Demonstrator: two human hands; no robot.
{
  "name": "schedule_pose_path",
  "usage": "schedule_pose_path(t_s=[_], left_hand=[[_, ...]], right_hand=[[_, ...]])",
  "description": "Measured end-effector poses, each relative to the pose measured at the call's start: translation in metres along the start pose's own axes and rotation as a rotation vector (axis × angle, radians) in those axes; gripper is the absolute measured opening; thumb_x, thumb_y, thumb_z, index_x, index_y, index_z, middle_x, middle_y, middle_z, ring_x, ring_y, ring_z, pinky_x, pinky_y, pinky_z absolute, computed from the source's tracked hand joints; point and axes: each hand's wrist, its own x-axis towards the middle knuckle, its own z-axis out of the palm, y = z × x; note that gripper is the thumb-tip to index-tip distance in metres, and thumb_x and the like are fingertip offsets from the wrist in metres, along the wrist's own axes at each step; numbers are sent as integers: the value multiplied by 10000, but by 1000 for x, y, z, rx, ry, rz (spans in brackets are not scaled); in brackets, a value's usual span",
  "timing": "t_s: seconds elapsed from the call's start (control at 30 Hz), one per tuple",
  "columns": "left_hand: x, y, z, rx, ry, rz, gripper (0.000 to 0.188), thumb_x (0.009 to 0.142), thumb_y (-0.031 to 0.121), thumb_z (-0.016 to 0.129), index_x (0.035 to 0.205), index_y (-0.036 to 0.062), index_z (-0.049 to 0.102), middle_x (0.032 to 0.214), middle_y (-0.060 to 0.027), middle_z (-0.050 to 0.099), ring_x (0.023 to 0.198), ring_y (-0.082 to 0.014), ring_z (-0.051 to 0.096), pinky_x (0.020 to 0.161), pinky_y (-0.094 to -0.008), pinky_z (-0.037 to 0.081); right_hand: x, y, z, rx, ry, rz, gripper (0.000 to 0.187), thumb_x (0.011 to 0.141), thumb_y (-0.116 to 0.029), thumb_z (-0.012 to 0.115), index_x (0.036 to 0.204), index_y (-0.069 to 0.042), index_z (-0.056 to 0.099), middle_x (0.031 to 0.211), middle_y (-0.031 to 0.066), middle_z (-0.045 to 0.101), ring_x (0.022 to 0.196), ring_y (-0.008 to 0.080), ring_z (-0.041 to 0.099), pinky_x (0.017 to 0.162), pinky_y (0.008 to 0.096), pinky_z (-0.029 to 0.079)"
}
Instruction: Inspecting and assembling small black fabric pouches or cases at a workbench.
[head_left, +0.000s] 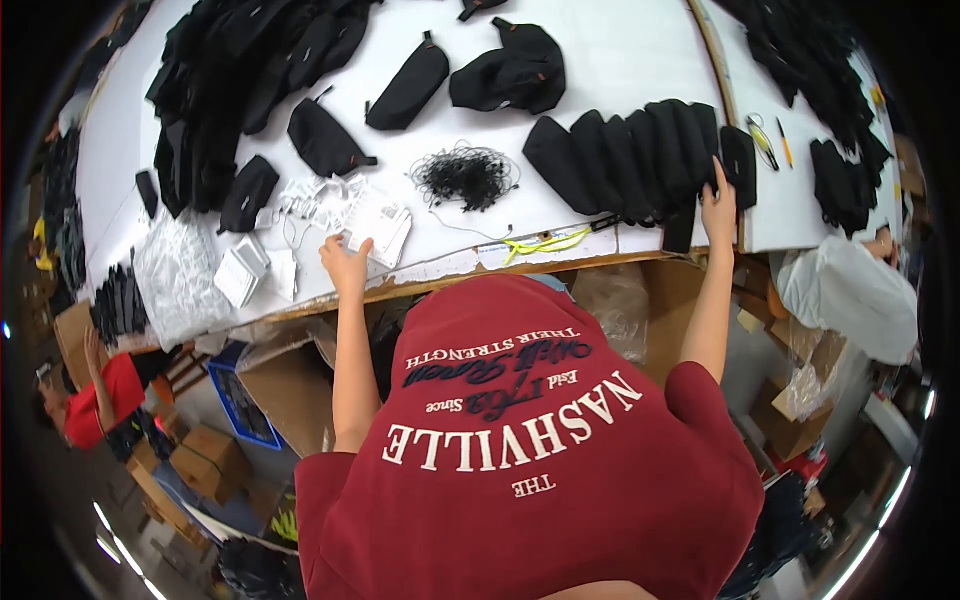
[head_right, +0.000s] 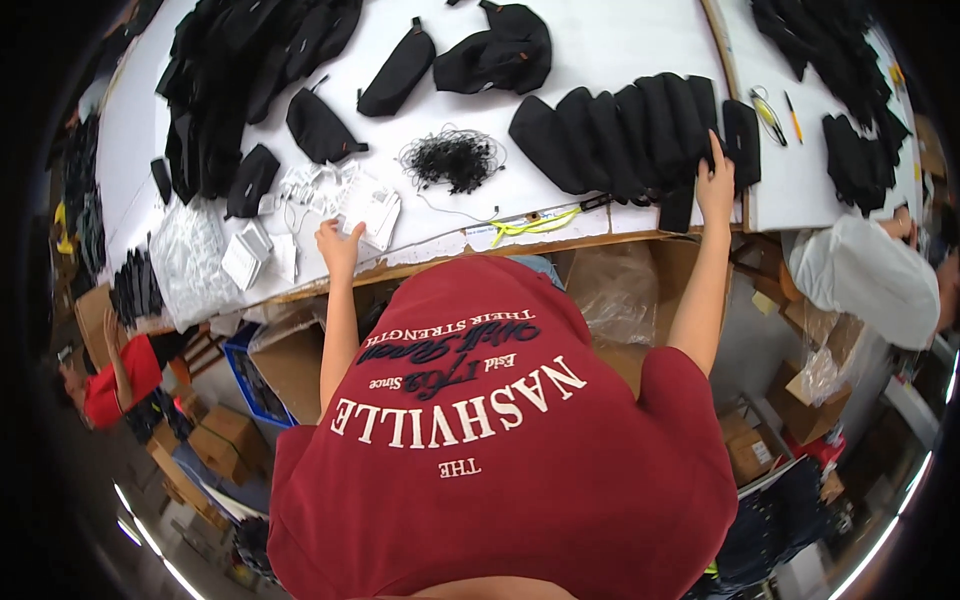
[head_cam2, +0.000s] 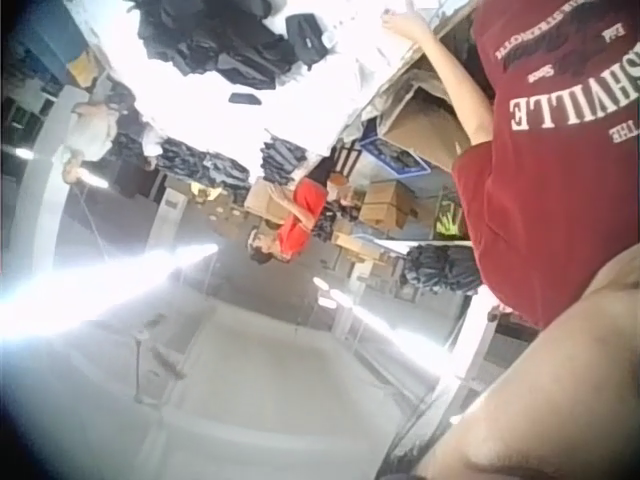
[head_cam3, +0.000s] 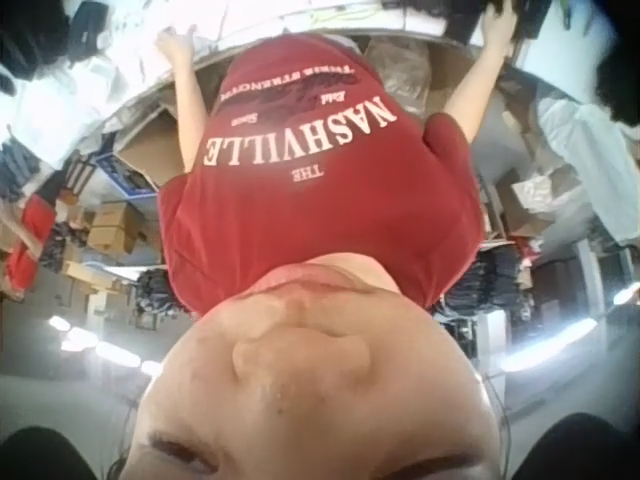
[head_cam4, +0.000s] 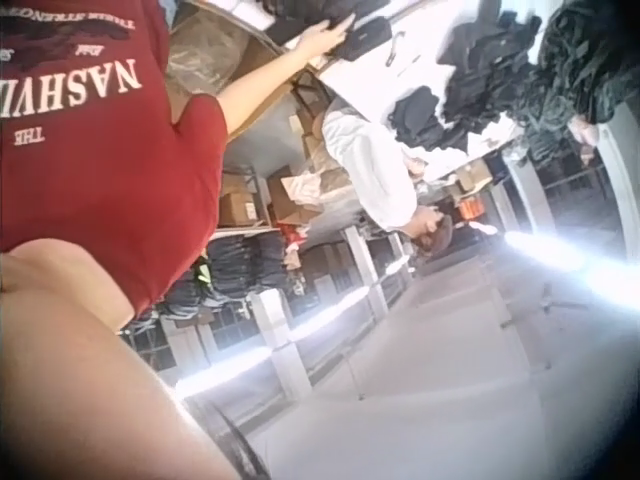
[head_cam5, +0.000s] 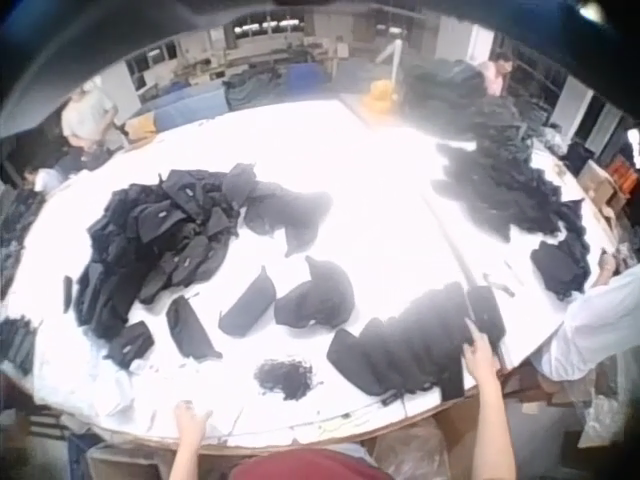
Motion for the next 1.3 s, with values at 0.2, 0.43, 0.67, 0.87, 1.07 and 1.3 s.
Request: schedule_pose_path(t_s=[0.2, 0.43, 0.67, 0.87, 1.07, 1.3], left_hand=[[7, -4, -5, 120, 43, 120, 593, 676, 352, 758, 1108, 28, 512, 1078, -145, 485, 1000, -328, 449, 871, -403, 370], [22, 14, -7, 140, 30, 323, 614, 621, 307, 787, 1103, 36, 522, 1117, -134, 467, 1037, -325, 421, 872, -447, 346], [33, 10, -27, 1, 17, 343, 361, 700, 175, 723, 942, -1, 522, 869, -151, 566, 875, -347, 485, 798, -415, 376], [41, -3, -56, 33, 105, 513, 316, 739, 152, 679, 969, -18, 542, 914, -177, 581, 903, -359, 515, 773, -421, 405], [53, -17, -66, -67, 41, 515, 227, 751, 94, 646, 911, -19, 532, 900, -190, 562, 893, -371, 518, 776, -423, 420], [65, -35, -70, 118, 402, 856, 215, 774, 87, 588, 931, -8, 476, 824, -177, 541, 728, -348, 519, 696, -382, 444]], right_hand=[[-8, -73, -5, -79, 390, 32, 381, 760, -91, 576, 1134, -159, 591, 1025, 137, 504, 820, 247, 526, 731, 340, 459], [-140, -236, 131, 300, -526, -418, 118, 768, -167, 636, 869, -108, 614, 810, 73, 585, 773, 252, 599, 700, 375, 471], [-185, -266, 202, -79, -513, -603, 159, 760, -131, 621, 785, -6, 526, 833, 144, 542, 767, 296, 602, 610, 389, 493], [-185, -280, 185, 264, -450, -597, 58, 787, -54, 577, 814, -39, 528, 741, 105, 548, 622, 211, 592, 540, 343, 449], [-200, -335, 142, 796, -552, -64, 83, 840, -103, 594, 842, -36, 546, 563, -14, 445, 505, 50, 357, 475, 224, 292], [-220, -374, 125, 979, -574, 75, 136, 842, -185, 629, 869, -52, 625, 460, -98, 348, 463, 3, 238, 451, 221, 166]])
